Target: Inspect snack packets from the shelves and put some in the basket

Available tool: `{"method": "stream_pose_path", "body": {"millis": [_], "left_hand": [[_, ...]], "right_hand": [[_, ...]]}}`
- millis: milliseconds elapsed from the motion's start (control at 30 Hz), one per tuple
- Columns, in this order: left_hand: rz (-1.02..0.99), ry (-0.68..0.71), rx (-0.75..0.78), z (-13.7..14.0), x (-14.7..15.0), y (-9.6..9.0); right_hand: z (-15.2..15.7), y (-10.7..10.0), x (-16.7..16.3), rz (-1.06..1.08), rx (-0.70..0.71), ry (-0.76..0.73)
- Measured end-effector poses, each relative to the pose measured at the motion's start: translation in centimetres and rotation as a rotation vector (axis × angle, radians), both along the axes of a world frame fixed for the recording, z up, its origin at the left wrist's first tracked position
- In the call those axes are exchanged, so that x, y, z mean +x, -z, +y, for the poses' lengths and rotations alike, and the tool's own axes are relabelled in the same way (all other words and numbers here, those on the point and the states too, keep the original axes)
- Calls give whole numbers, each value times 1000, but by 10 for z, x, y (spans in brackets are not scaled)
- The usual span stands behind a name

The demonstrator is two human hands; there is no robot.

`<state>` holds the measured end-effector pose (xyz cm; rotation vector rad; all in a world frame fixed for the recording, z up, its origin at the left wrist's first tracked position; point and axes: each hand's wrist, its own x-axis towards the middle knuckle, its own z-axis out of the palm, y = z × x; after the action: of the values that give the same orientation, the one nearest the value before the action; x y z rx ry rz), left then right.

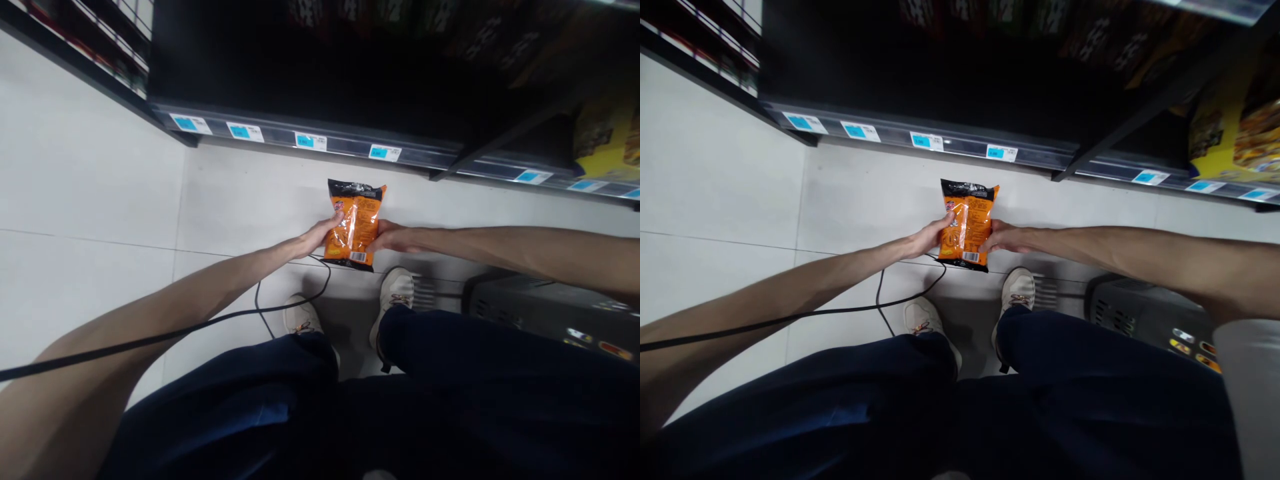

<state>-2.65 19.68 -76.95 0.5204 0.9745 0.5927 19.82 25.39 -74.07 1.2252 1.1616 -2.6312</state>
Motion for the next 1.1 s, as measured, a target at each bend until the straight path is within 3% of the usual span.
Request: {"method": "stream_pose_path", "body": {"millis": [200, 633, 1100], "left_hand": [[4, -5, -1, 0, 1, -2], [45, -6, -25, 2, 0, 2], [14, -15, -11, -1, -1, 4]], "right_hand": [[1, -2, -1, 0, 58, -50], [3, -3, -5, -44, -74, 36], [2, 4, -9, -93, -59, 64]]}}
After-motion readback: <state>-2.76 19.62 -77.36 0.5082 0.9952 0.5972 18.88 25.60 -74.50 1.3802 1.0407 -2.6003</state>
